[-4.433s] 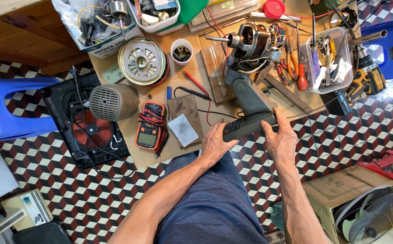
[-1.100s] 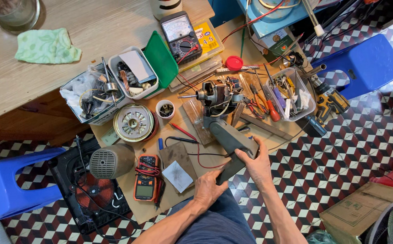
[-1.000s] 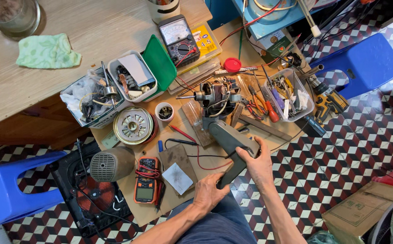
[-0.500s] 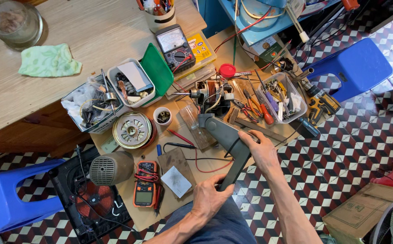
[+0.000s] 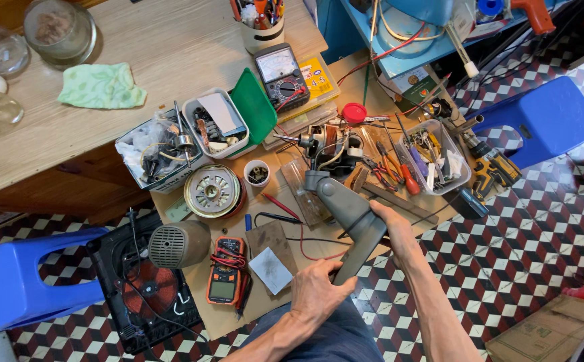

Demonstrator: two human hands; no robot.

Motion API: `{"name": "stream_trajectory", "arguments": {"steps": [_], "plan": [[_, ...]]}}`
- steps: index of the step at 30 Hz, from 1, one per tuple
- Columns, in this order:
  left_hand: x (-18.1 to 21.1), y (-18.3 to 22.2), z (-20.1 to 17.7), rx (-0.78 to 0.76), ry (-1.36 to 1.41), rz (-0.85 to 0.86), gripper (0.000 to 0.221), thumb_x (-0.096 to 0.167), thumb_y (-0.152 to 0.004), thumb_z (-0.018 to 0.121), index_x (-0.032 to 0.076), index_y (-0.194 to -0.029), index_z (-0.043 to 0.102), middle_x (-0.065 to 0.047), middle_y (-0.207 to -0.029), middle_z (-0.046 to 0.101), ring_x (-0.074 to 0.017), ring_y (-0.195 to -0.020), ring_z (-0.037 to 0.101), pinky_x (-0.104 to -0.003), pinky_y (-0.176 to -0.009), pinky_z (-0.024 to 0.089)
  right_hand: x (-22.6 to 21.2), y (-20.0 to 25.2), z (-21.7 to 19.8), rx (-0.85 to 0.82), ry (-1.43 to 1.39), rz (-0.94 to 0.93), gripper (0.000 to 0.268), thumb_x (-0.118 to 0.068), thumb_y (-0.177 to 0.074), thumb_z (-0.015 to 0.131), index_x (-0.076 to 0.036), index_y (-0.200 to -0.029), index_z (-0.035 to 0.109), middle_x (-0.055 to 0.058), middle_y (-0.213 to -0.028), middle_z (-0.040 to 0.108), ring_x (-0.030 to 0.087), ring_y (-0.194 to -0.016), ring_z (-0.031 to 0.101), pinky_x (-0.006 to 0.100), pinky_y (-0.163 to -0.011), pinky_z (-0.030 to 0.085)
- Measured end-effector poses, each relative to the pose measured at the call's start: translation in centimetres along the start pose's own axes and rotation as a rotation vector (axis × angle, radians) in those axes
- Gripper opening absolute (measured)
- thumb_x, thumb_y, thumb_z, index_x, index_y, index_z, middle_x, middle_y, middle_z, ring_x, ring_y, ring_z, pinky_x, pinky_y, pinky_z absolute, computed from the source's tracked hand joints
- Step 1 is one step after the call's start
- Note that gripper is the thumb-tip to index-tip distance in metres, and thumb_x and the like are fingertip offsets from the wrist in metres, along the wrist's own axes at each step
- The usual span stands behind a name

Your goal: The person repairs a handheld electric device by connecting wires to the motor, using pliers to strip and twist wires, and testing the device by plugging it in. The person also handles a fan blade and other components on the workbench.

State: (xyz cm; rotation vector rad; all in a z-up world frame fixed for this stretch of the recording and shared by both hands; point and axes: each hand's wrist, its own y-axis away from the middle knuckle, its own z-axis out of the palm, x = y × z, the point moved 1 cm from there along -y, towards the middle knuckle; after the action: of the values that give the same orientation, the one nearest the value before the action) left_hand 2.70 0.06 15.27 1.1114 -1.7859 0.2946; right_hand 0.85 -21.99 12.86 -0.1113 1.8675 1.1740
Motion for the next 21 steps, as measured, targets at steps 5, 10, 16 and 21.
{"name": "stream_trajectory", "arguments": {"steps": [5, 10, 16, 21], "plan": [[-0.4, 0.0, 0.2, -0.085, 0.022, -0.097, 0.042, 0.039, -0.074, 0.079, 0.01, -0.105, 0.078, -0.009, -0.097, 0.078, -0.0259, -0.084, 0.076, -0.037, -0.079, 0.058, 0.2, 0.1, -0.2, 0.005, 0.059, -0.016, 0.063, -0.053, -0.086, 0.065, -0.008, -0.131, 0.067, 0.011, -0.116, 0.068, 0.023, -0.104, 0.064, 0.039, -0.096, 0.048], [-0.4, -0.1, -0.5, -0.034, 0.033, -0.068, 0.041, 0.038, -0.074, 0.08, 0.013, -0.105, 0.08, -0.009, -0.099, 0.078, -0.028, -0.085, 0.076, -0.038, -0.079, 0.059, 0.0, 0.6, 0.3, 0.007, 0.077, -0.036, 0.074, -0.056, -0.084, 0.068, -0.009, -0.14, 0.059, 0.009, -0.121, 0.067, 0.02, -0.11, 0.063, 0.04, -0.1, 0.049], [-0.5, 0.0, -0.1, -0.109, 0.009, -0.145, 0.042, 0.041, -0.077, 0.078, 0.014, -0.109, 0.078, -0.007, -0.103, 0.078, -0.0275, -0.089, 0.076, -0.038, -0.082, 0.058, 0.9, 0.3, -0.2, 0.012, -0.012, -0.048, 0.08, -0.053, -0.079, 0.074, -0.008, -0.142, 0.056, 0.009, -0.125, 0.064, 0.018, -0.113, 0.061, 0.041, -0.095, 0.05], [-1.4, 0.6, 0.9, -0.1, 0.065, -0.077, 0.05, 0.041, -0.08, 0.078, 0.009, -0.118, 0.073, -0.011, -0.111, 0.076, -0.0296, -0.095, 0.074, -0.039, -0.084, 0.057, 1.8, -0.1, -0.6, 0.04, -0.059, -0.065, 0.08, -0.05, -0.077, 0.076, -0.006, -0.141, 0.057, 0.011, -0.123, 0.065, 0.018, -0.11, 0.062, 0.039, -0.09, 0.05]]}}
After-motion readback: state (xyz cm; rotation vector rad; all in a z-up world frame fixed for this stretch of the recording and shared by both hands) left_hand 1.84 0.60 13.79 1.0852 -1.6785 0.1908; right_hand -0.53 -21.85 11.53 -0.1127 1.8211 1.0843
